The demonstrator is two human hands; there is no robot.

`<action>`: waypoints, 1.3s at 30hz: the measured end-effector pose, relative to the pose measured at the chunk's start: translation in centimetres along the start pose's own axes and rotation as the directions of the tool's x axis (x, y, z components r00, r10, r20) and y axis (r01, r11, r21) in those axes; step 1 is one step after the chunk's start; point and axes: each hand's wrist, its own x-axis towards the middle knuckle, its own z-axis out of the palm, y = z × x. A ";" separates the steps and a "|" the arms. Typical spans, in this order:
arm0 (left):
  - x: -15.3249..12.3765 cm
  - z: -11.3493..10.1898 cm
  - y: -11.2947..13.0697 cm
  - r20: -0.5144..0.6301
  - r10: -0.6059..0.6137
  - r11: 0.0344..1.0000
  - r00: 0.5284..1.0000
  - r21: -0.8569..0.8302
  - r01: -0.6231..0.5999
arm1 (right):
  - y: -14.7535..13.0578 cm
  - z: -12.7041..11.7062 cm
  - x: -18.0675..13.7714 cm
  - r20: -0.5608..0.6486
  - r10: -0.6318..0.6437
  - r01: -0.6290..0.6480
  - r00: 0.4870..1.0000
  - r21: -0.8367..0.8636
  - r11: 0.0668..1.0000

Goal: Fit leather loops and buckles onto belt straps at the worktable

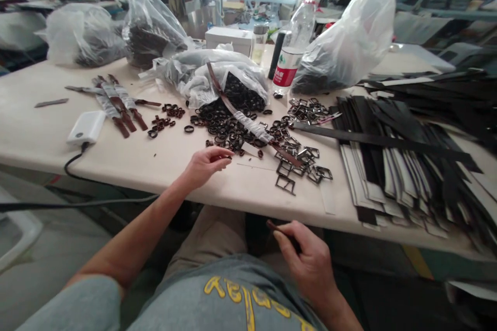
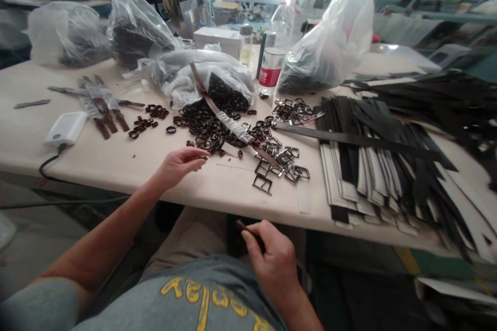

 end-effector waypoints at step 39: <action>-9.9 6.9 1.7 0.446 -0.320 0.750 0.836 -0.420 0.511 | -2.3 0.0 1.5 0.447 0.045 -0.238 0.893 0.384 0.892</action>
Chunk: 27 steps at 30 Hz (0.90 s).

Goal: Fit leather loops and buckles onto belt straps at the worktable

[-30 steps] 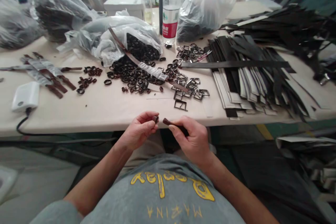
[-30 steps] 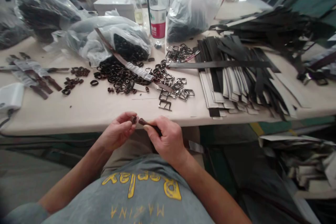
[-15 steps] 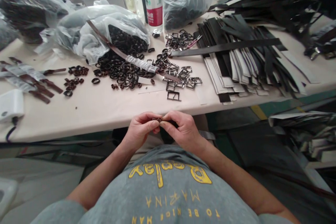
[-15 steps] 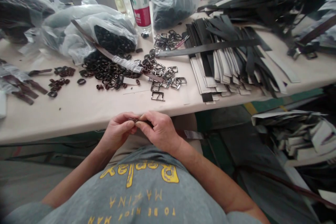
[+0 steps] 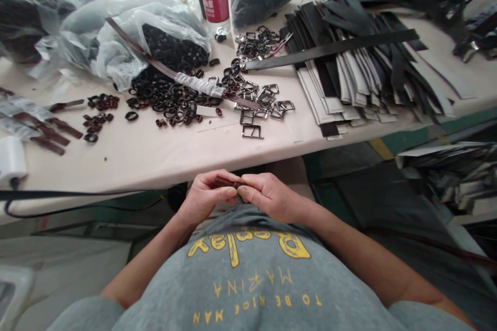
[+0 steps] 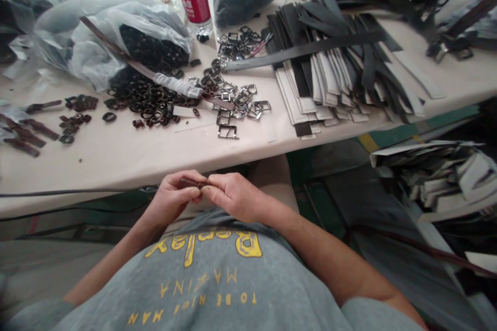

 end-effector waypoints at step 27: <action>-1.2 -1.3 -0.7 -0.075 0.056 0.994 0.996 -0.090 -0.062 | 0.5 1.0 -2.2 0.013 0.259 -0.240 0.966 -0.330 0.913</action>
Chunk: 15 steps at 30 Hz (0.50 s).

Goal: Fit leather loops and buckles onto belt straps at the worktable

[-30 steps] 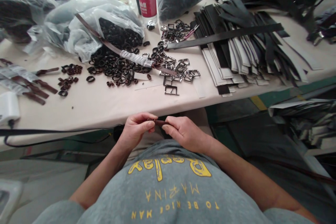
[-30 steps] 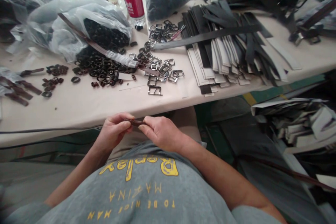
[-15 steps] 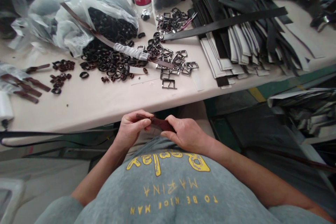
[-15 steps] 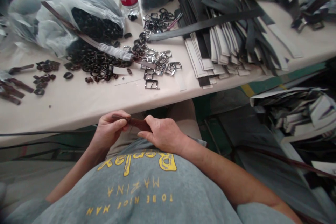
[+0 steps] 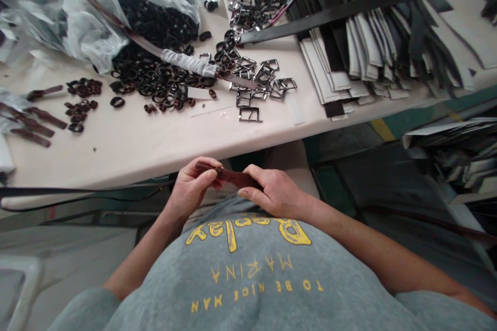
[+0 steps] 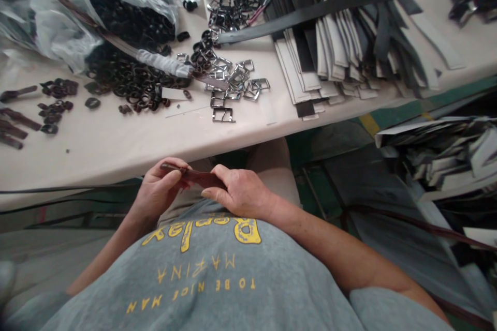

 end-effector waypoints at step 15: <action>-0.9 1.6 -2.3 -0.088 -0.150 0.984 0.985 -0.112 0.140 | -1.2 0.6 0.5 0.111 0.040 0.011 0.993 -0.430 0.903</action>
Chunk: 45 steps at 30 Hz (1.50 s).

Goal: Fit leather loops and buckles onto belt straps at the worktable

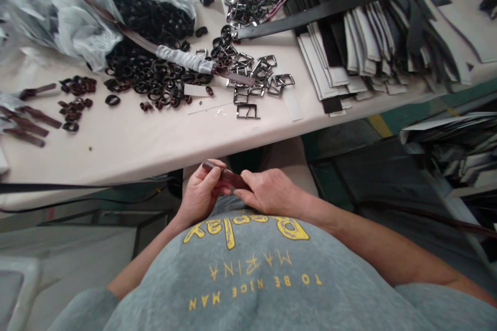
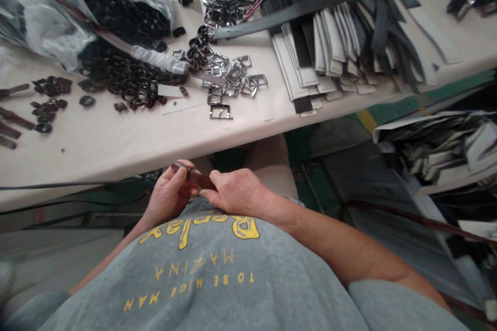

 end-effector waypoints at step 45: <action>0.7 -2.3 -2.9 0.480 0.112 0.936 0.870 0.244 -0.254 | -0.2 1.5 0.0 0.144 -0.037 0.007 0.989 0.205 0.979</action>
